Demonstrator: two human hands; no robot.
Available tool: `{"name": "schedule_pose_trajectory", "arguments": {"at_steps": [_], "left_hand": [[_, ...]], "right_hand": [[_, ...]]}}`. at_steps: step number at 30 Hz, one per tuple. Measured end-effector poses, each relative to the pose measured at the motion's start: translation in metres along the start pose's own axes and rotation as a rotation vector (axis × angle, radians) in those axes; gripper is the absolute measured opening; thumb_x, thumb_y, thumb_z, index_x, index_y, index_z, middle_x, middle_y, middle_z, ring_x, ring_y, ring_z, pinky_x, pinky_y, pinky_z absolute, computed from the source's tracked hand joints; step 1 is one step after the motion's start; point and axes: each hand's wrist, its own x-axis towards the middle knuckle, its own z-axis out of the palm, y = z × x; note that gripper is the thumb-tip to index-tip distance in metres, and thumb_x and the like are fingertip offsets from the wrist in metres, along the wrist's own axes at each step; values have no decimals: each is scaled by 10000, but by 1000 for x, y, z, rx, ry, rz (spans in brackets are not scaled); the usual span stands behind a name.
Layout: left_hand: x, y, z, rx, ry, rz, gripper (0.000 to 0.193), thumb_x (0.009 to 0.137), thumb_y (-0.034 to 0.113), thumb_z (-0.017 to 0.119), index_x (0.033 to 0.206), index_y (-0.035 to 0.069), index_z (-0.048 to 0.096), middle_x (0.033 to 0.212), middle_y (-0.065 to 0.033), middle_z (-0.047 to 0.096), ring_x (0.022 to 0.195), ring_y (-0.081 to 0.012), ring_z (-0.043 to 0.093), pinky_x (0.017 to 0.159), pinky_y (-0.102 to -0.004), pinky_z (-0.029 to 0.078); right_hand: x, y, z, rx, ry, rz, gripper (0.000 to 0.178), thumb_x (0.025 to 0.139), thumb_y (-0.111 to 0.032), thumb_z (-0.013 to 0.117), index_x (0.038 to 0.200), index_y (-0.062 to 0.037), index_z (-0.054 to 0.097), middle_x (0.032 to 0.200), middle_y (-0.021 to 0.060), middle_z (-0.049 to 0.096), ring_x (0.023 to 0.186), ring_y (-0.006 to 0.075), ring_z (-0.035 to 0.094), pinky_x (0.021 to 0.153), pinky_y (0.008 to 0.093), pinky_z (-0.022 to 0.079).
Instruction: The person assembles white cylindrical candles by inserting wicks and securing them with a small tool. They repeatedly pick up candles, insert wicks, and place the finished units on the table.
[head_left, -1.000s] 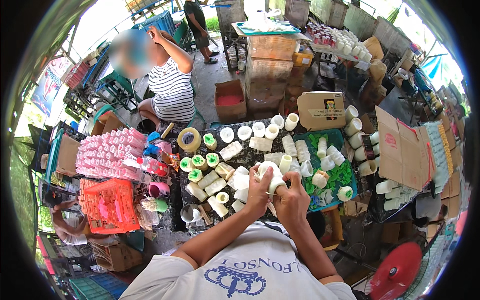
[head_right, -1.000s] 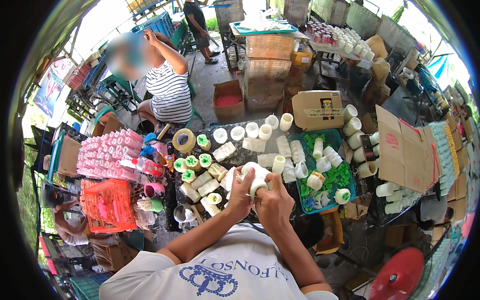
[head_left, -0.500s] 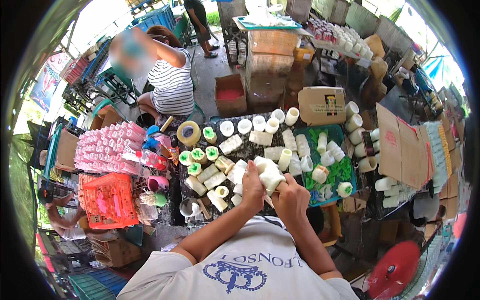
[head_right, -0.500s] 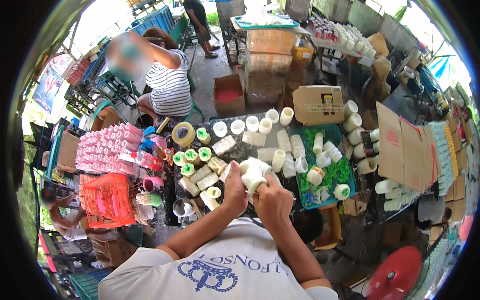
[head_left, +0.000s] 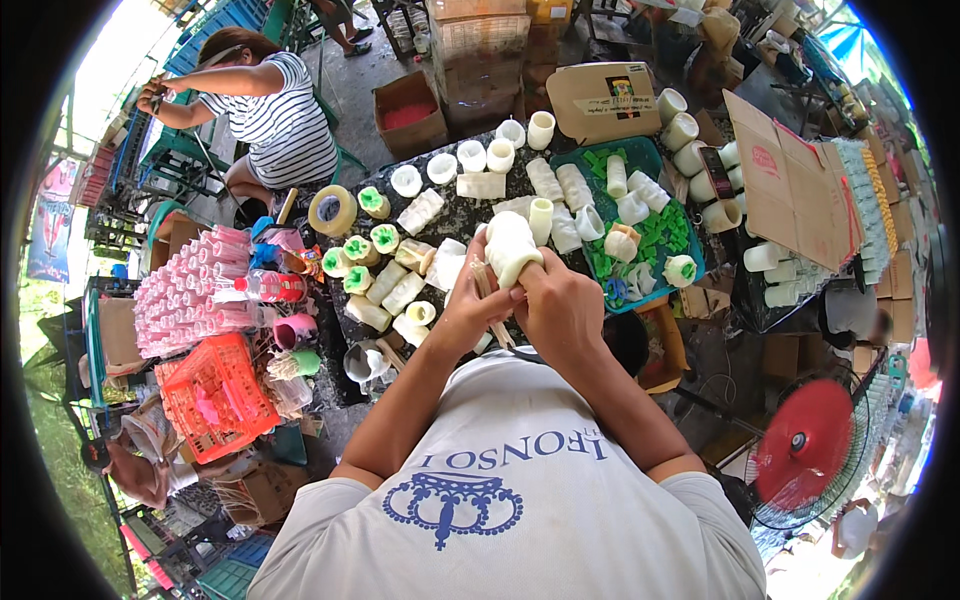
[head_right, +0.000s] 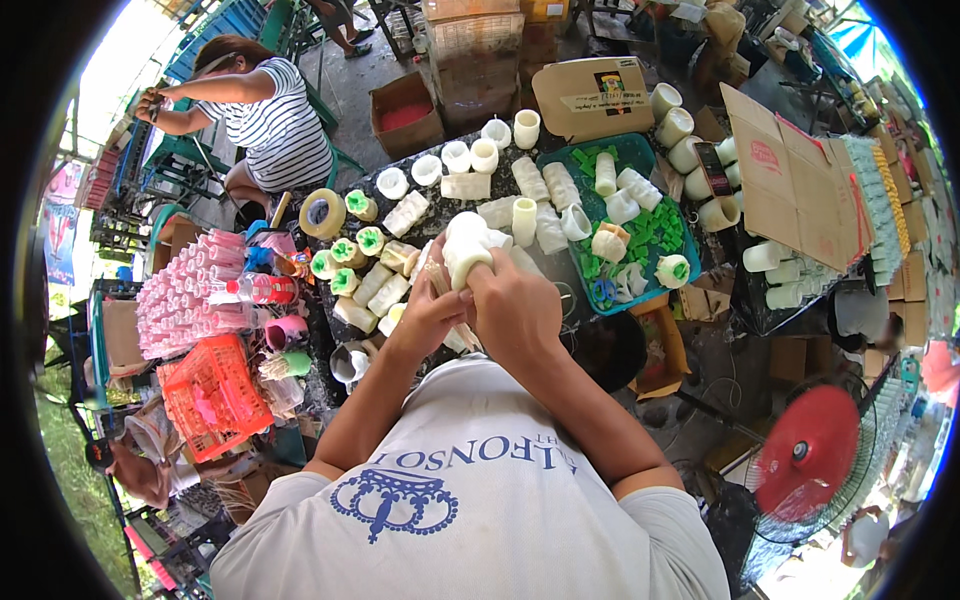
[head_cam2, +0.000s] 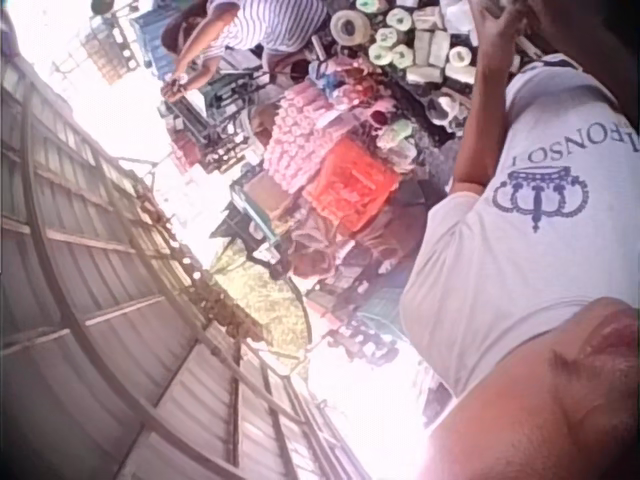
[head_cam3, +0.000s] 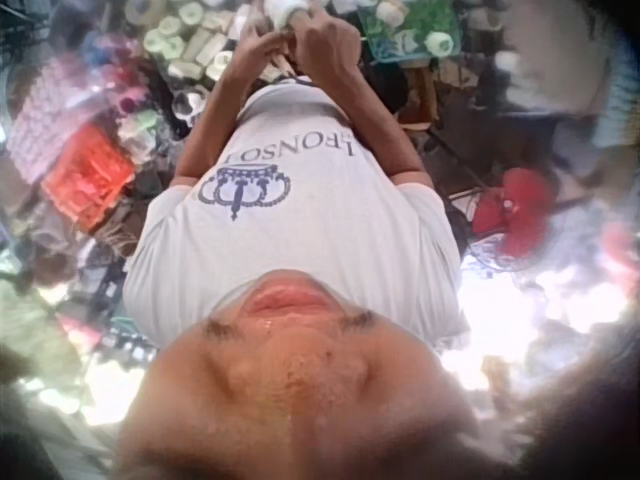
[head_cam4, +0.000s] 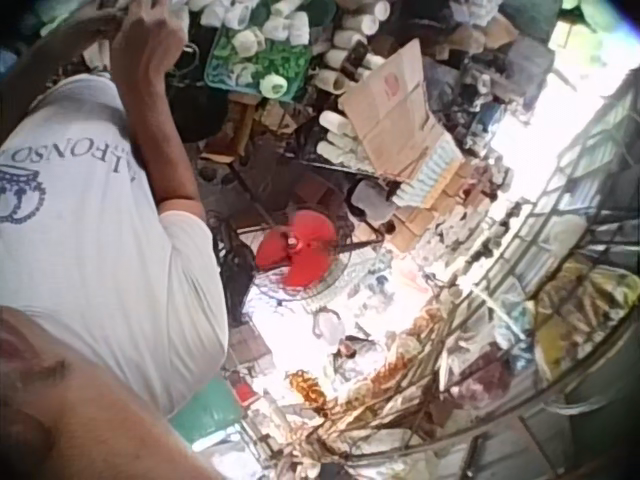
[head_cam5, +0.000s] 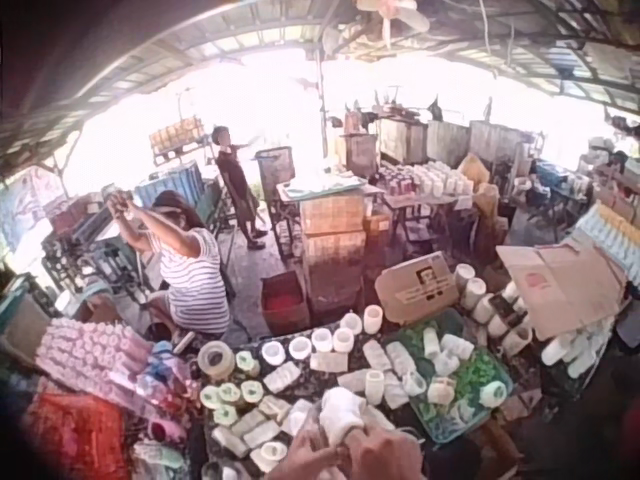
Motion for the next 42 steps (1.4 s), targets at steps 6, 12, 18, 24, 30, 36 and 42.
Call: {"name": "schedule_pose_trajectory", "arguments": {"at_steps": [6,12,18,24,30,36,42], "left_hand": [[-3,5,0,-162,-72,41,890,958,373,763,1597,65,225,1368,-144,595,1117,-194,654,910,-328,563],[19,10,-3,-376,527,27,421,1114,382,524,1360,41,536,1222,-170,700,1006,-244,712,896,-375,597],[-15,49,-33,629,147,207,548,938,442,765,1281,34,637,1022,-92,725,956,-180,710,806,-351,575],[-34,66,-5,1365,-44,509,593,781,472,873,1240,148,684,1015,-85,749,822,-316,738,704,-401,564],[-40,65,1,1484,-3,473,532,773,305,881,1247,149,698,1060,-88,764,856,-308,753,694,-396,564],[-42,66,3,1516,14,510,437,778,190,859,1191,142,724,1051,-77,763,838,-307,748,668,-396,554],[-45,68,2,1521,18,508,434,745,62,803,1167,135,729,1054,-78,762,825,-316,742,667,-392,557]], "right_hand": [[1,-4,-12,-40,-105,-92,168,797,-105,775,951,-74,718,940,92,696,641,304,699,557,397,541],[-10,2,-28,-6,-74,-261,125,861,-95,766,979,-117,728,778,50,682,585,254,655,515,376,487],[-10,13,-72,306,-91,82,34,986,-103,682,1018,-93,675,739,121,685,620,337,662,560,423,488],[7,-6,-89,268,-78,-41,82,891,-69,742,924,-99,673,721,72,636,597,284,638,554,392,449],[15,-26,-96,-15,-3,-292,152,736,-80,812,852,-135,730,745,0,536,573,187,549,533,335,401],[13,-25,-87,-65,-4,-363,166,725,-132,808,837,-151,688,792,1,512,592,156,580,530,326,391],[12,-26,-87,-71,-1,-363,168,726,-133,806,843,-152,686,800,4,514,595,154,585,529,329,398]]}}
